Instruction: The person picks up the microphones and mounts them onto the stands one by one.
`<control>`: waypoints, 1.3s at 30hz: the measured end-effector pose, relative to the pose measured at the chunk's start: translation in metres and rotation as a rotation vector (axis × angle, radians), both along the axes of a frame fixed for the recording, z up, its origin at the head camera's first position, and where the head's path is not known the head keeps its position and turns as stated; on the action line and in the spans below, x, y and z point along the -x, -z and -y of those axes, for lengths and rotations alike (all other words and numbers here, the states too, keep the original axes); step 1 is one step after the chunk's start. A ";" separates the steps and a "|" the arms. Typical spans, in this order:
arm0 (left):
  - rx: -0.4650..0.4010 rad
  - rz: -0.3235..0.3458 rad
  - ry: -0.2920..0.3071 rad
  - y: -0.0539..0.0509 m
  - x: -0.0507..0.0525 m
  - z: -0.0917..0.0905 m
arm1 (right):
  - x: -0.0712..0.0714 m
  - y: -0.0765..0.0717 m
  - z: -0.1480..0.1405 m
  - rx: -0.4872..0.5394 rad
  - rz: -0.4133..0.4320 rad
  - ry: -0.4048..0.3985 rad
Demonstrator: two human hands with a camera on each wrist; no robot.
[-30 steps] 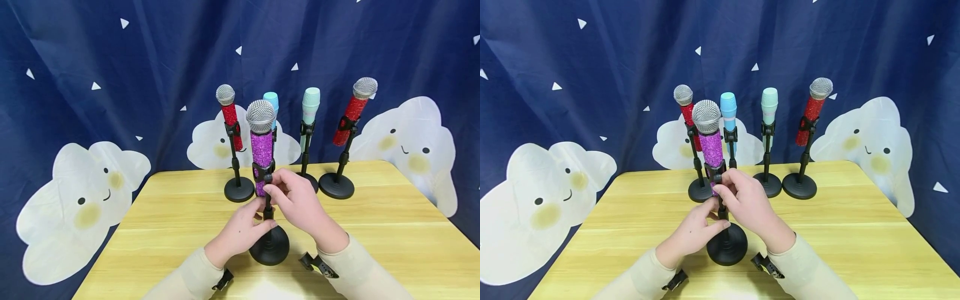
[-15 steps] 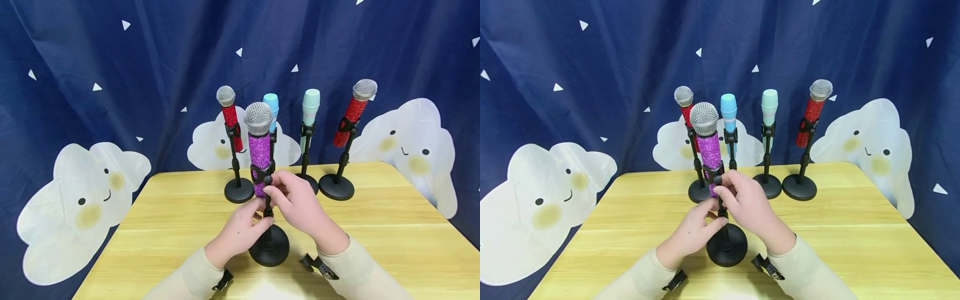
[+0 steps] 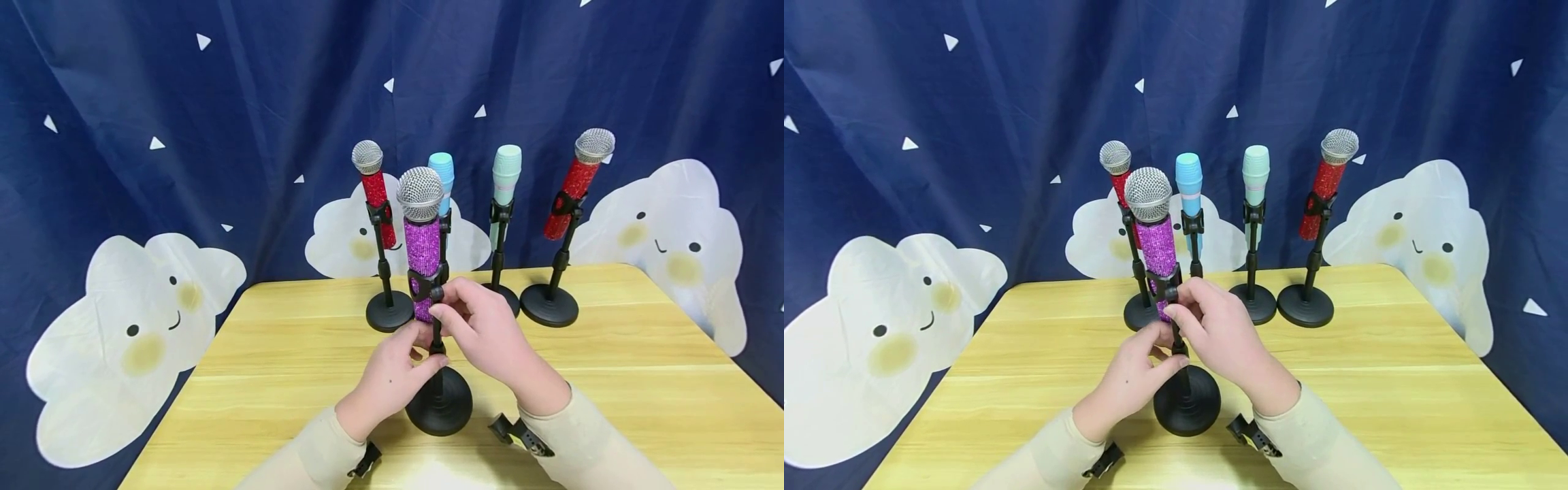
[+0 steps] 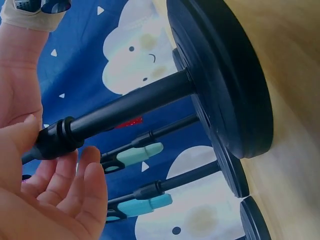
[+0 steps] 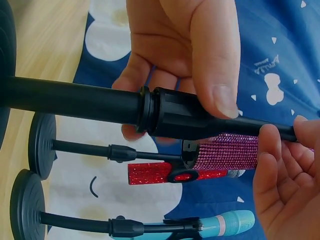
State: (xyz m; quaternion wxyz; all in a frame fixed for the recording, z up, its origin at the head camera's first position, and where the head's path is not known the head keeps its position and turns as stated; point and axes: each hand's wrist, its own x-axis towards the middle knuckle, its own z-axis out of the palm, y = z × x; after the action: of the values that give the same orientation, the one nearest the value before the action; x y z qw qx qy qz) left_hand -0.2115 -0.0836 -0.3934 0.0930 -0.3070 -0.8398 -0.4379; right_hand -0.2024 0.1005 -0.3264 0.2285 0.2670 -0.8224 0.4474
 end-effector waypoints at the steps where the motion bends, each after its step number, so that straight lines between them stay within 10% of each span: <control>1: -0.003 0.000 -0.009 0.000 0.000 0.000 | 0.000 0.000 0.000 0.001 0.002 0.002; 8: -0.007 -0.023 0.098 -0.001 0.001 0.001 | 0.000 0.000 -0.001 -0.014 -0.018 0.013; 15: -0.011 0.000 0.037 0.001 0.001 0.000 | 0.000 0.002 -0.003 -0.036 -0.022 0.039; 23: -0.022 -0.037 0.129 0.001 0.003 0.001 | 0.002 0.003 -0.003 -0.033 -0.038 0.001; 39: -0.029 -0.059 0.124 0.004 0.004 0.001 | 0.002 0.002 -0.004 -0.044 -0.021 -0.003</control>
State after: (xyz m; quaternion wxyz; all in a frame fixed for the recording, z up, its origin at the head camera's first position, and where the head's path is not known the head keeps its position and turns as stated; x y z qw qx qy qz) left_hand -0.2151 -0.0843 -0.3978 0.0948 -0.3699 -0.8098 -0.4455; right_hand -0.2048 0.1046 -0.3289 0.2304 0.2779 -0.8293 0.4266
